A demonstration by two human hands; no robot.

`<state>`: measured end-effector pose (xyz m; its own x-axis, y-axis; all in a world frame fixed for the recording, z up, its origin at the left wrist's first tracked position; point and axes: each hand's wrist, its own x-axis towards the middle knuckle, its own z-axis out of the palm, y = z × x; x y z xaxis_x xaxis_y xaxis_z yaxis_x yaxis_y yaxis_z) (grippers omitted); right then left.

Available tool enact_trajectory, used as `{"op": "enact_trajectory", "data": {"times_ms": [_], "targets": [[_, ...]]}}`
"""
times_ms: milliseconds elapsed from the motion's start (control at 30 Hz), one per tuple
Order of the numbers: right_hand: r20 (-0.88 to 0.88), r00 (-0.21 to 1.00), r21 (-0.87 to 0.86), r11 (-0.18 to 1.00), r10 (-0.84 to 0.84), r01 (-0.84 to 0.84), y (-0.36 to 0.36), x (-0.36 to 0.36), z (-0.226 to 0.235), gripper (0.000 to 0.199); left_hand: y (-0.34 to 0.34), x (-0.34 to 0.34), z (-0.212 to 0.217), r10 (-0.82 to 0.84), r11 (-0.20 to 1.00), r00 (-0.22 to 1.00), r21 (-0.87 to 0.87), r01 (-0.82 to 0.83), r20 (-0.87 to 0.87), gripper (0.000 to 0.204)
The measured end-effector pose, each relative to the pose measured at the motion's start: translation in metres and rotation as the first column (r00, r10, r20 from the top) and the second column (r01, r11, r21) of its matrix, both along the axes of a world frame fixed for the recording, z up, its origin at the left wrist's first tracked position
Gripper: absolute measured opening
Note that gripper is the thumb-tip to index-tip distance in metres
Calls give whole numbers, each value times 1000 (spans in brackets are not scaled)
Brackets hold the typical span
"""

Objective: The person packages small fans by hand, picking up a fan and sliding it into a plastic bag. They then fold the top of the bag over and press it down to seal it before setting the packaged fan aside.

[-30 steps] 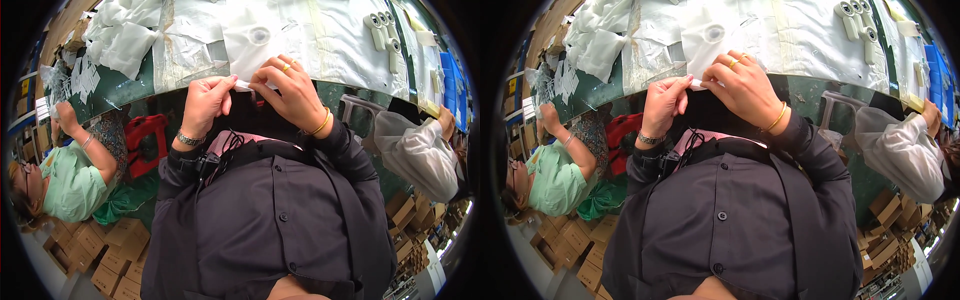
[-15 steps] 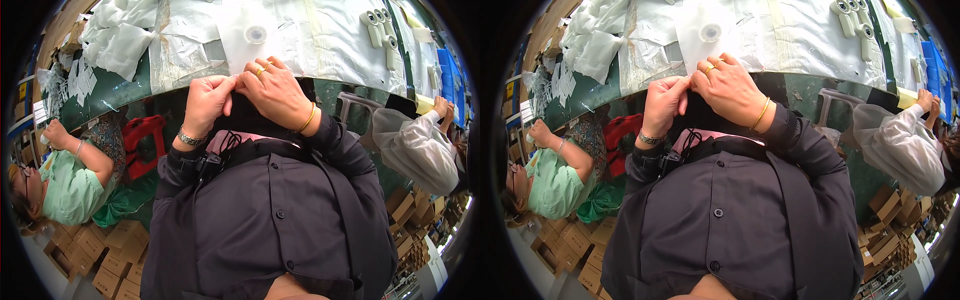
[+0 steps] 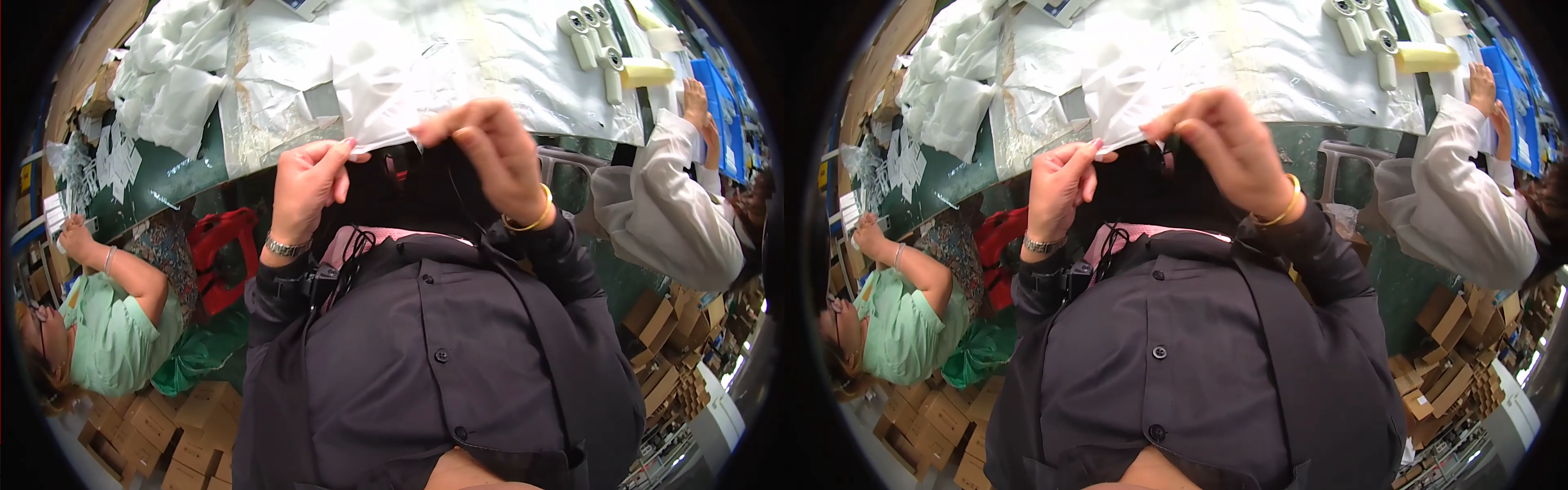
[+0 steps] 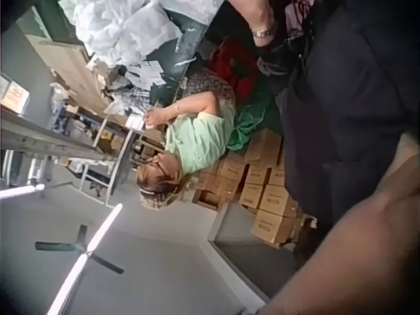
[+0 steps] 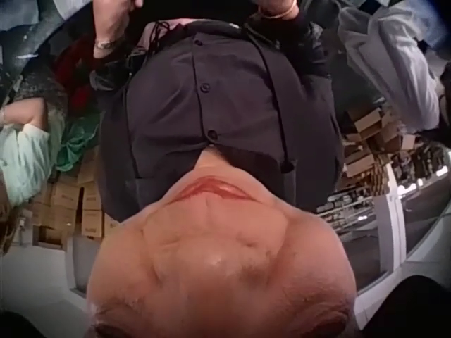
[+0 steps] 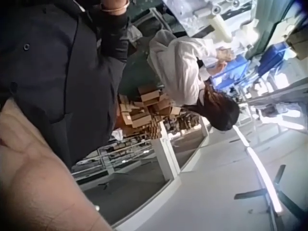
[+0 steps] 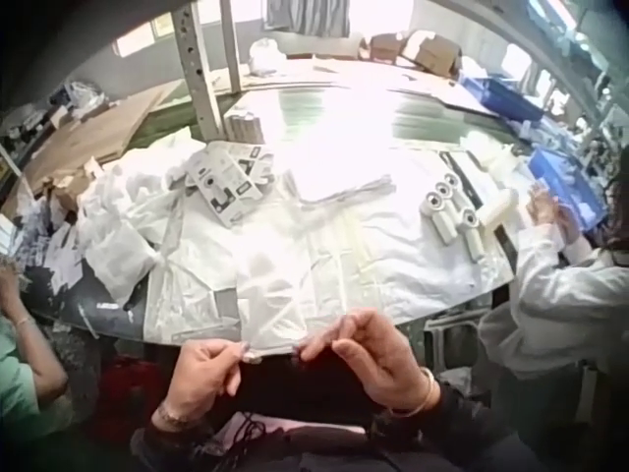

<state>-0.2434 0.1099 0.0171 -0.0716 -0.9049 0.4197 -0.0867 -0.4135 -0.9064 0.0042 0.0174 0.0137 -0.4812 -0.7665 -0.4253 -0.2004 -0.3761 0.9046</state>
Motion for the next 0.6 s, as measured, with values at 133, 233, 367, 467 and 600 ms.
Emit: {"op": "enact_trajectory", "data": {"times_ms": [133,233,367,467,600], "targets": [[342,919,265,959,-194,104,34,-46,8,21,1,12,-4,-3,1000,1000,-4,3,0,35],[-28,900,373,831,-435,413,44,-67,10,22,-1,14,-8,-24,1000,1000,-5,24,0,33],[-781,195,-507,784,-594,358,49,-72,1,27,-1,25,-13,-69,997,998,-23,69,14,31],[-651,587,-275,870,-481,409,58,-55,-25,29,1,27,-14,-74,996,997,-47,74,-5,32],[-613,754,7,953,-235,303,52,-21,-24,39,5,26,-15,-62,997,998,-53,61,-9,34]]}}
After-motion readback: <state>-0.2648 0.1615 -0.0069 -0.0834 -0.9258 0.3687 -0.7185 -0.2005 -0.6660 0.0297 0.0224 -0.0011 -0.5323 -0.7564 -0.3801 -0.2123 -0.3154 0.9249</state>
